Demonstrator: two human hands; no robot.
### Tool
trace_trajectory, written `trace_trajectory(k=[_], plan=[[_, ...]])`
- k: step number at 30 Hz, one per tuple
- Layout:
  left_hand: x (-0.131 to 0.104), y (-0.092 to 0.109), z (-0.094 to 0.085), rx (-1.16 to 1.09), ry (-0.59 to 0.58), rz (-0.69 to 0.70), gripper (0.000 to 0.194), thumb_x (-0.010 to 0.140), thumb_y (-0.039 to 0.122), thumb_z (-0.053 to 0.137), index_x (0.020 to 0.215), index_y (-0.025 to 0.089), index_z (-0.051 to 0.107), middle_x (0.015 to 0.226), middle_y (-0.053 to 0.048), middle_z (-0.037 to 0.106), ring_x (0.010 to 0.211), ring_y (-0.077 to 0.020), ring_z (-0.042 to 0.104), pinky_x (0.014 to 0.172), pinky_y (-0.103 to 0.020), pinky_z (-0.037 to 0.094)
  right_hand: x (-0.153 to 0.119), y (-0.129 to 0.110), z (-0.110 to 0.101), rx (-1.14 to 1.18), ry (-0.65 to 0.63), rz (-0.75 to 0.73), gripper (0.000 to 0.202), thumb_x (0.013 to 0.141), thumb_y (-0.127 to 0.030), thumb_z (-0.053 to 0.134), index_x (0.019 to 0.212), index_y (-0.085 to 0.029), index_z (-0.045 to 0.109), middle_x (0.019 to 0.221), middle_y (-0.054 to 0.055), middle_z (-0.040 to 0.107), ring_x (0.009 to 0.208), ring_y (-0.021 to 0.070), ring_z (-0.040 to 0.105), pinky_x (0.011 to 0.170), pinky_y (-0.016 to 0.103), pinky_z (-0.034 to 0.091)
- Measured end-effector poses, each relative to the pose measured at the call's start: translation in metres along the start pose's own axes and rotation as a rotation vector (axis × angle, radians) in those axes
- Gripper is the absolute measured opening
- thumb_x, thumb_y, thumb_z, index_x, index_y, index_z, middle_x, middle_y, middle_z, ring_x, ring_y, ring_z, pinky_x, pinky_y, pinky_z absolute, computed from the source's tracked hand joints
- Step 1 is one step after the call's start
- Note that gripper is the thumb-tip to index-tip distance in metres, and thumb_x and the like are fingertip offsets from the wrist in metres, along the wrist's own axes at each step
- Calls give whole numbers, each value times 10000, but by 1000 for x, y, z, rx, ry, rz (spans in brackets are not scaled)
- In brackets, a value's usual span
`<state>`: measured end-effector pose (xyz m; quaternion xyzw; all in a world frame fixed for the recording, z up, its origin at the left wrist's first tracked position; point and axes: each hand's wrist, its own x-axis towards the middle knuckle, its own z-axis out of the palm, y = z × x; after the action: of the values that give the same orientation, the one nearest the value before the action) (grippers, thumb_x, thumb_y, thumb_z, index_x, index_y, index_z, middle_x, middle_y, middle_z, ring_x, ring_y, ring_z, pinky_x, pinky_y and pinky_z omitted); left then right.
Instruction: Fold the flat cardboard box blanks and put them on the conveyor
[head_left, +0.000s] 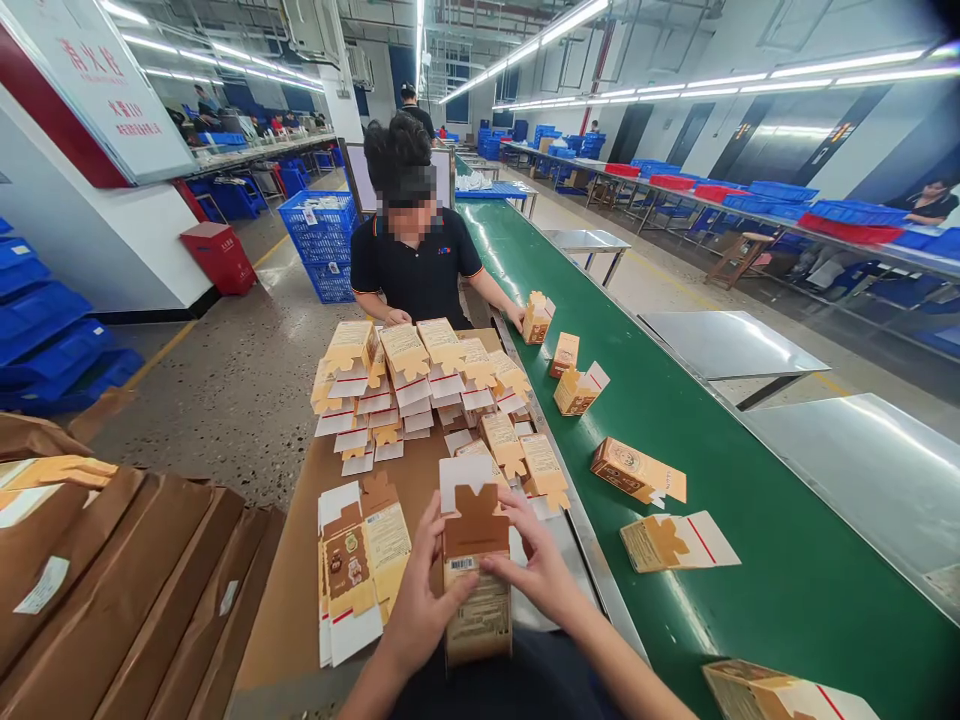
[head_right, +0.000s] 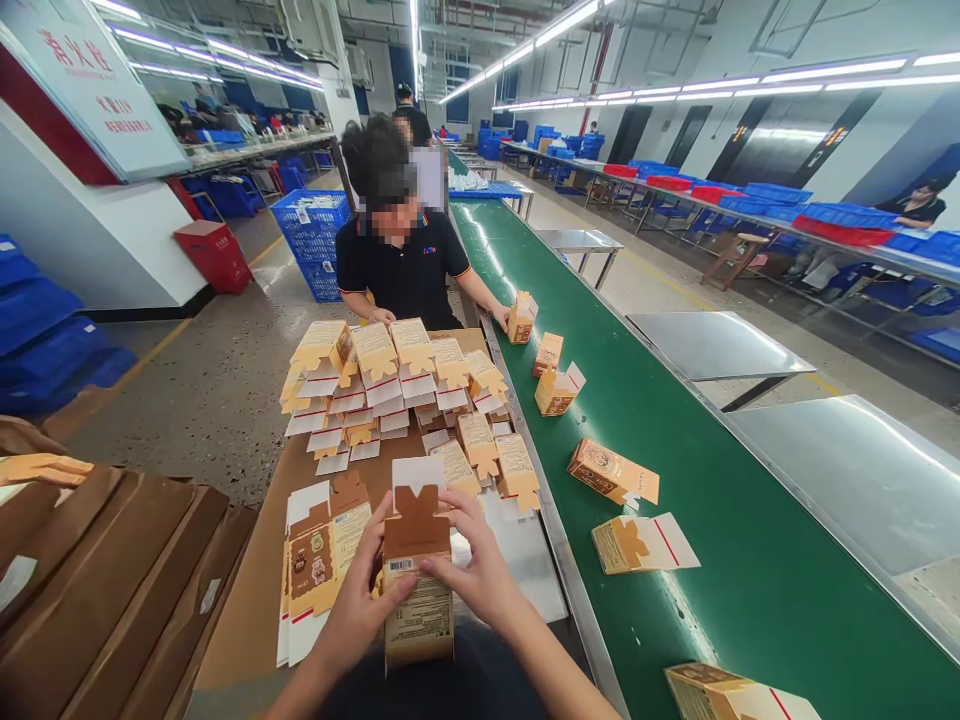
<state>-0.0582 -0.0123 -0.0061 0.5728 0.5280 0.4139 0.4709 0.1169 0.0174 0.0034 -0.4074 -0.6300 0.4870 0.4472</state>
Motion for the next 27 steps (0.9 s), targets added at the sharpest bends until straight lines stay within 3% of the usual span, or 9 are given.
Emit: trace_trajectory(k=[5, 8, 10, 14, 16, 18, 20, 24, 27], plan=[[17, -3, 4, 207, -18, 231, 344, 765, 349, 618, 1089, 250, 563, 1454, -99, 371, 1415, -287, 93, 1119, -557, 77, -8, 6, -2, 51, 67, -140, 150, 788, -173, 636, 845, -296, 700, 987, 16, 737, 1053, 216, 628, 1054, 485, 325], [22, -12, 12, 71, -45, 305, 308, 801, 328, 566, 1095, 236, 562, 1456, -122, 360, 1388, -282, 219, 1096, -504, 221, -10, 12, 1, 68, 129, -196, 172, 790, -152, 612, 781, -298, 702, 1013, 13, 738, 975, 206, 669, 1013, 478, 388], [21, -17, 18, -6, -63, 292, 260, 819, 318, 546, 1062, 229, 575, 1385, -129, 450, 1321, -269, 359, 1046, -457, 323, -13, 14, 5, 68, 164, -179, 141, 791, -182, 623, 812, -296, 702, 995, 22, 742, 945, 203, 675, 1021, 486, 375], [10, -16, 24, -44, -17, 264, 160, 811, 371, 560, 816, 216, 602, 1083, -87, 627, 1183, -254, 480, 986, -411, 376, -26, 12, 17, 48, 227, -141, 81, 779, -324, 657, 728, -278, 699, 771, 1, 746, 788, 200, 675, 1098, 538, 185], [0, -9, 24, -56, 3, 254, 208, 835, 378, 518, 733, 211, 586, 973, -63, 626, 1072, -229, 531, 924, -369, 413, -32, 7, 23, 37, 282, -71, 184, 789, -405, 628, 694, -265, 701, 790, 22, 726, 863, 226, 638, 1061, 524, 245], [-9, 1, 24, -75, 19, 213, 200, 859, 357, 481, 797, 215, 608, 982, -50, 596, 998, -198, 550, 875, -329, 439, -35, 0, 28, 86, 354, 72, 291, 805, -466, 580, 676, -236, 702, 964, 73, 666, 1019, 259, 557, 957, 455, 381], [-17, 10, 25, -113, 35, 138, 207, 870, 348, 465, 940, 233, 621, 1056, -47, 561, 1006, -184, 541, 888, -315, 441, -36, -10, 31, 208, 390, 215, 335, 814, -479, 558, 671, -207, 692, 1129, 89, 549, 1110, 266, 492, 892, 377, 435], [-27, 22, 26, -131, 43, 13, 304, 856, 409, 464, 1052, 243, 626, 1181, -69, 511, 1153, -230, 461, 1024, -397, 349, -40, -22, 36, 482, 367, 304, 200, 786, -437, 621, 784, -238, 639, 1045, 30, 534, 998, 219, 561, 831, 307, 464], [-29, 24, 27, -50, 80, -22, 337, 853, 450, 437, 949, 225, 669, 1244, -88, 475, 1238, -270, 381, 1077, -469, 262, -47, -18, 39, 450, 352, 289, 247, 807, -461, 580, 839, -227, 652, 1046, 48, 524, 1023, 235, 551, 889, 338, 448]])
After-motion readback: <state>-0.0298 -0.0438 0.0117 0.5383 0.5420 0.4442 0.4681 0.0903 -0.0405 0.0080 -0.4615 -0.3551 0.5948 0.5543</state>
